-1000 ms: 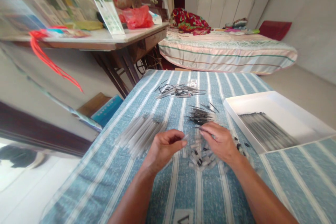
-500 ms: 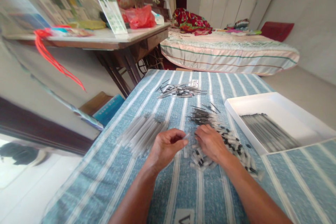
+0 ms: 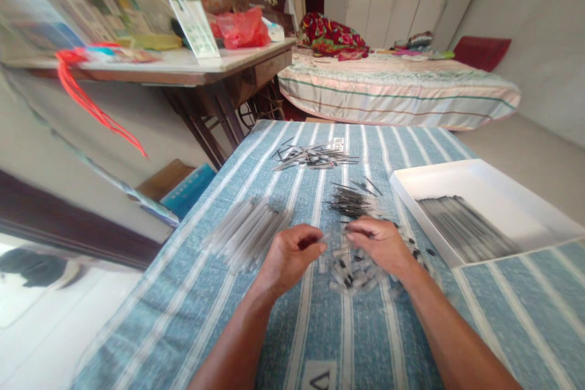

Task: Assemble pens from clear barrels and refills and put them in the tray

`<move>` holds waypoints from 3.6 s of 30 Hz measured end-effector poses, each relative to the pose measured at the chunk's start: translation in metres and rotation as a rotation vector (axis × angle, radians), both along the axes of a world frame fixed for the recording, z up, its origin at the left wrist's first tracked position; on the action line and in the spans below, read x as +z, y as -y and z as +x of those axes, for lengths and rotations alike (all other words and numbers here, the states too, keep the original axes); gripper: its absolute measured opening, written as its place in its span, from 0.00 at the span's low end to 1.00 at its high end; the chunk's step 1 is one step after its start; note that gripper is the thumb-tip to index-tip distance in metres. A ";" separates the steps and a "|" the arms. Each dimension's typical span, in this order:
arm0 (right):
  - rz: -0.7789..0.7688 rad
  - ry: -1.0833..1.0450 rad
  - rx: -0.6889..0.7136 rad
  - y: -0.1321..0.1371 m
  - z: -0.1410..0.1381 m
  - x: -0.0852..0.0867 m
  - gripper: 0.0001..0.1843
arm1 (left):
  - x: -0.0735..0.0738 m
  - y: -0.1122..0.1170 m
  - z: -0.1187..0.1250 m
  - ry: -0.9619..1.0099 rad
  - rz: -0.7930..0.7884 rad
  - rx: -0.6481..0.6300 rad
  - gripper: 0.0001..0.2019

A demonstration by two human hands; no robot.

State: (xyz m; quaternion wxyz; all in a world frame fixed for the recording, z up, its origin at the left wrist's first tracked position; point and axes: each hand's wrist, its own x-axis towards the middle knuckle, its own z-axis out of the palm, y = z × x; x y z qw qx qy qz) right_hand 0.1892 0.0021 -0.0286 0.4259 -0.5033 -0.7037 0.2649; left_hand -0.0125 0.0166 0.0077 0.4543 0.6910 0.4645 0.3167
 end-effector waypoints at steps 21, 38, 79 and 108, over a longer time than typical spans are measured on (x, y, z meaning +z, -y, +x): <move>-0.230 0.984 0.044 0.016 -0.006 0.014 0.08 | 0.000 0.002 0.002 -0.063 -0.015 -0.010 0.06; -0.351 -0.359 0.114 0.012 -0.006 0.007 0.09 | -0.001 0.004 0.002 -0.102 0.010 -0.126 0.05; -0.287 -0.275 0.232 0.014 -0.006 0.007 0.10 | -0.008 0.004 0.001 -0.206 0.012 -0.271 0.07; -0.448 -0.344 0.211 0.012 -0.009 0.000 0.14 | -0.006 0.004 0.002 -0.239 0.001 -0.256 0.07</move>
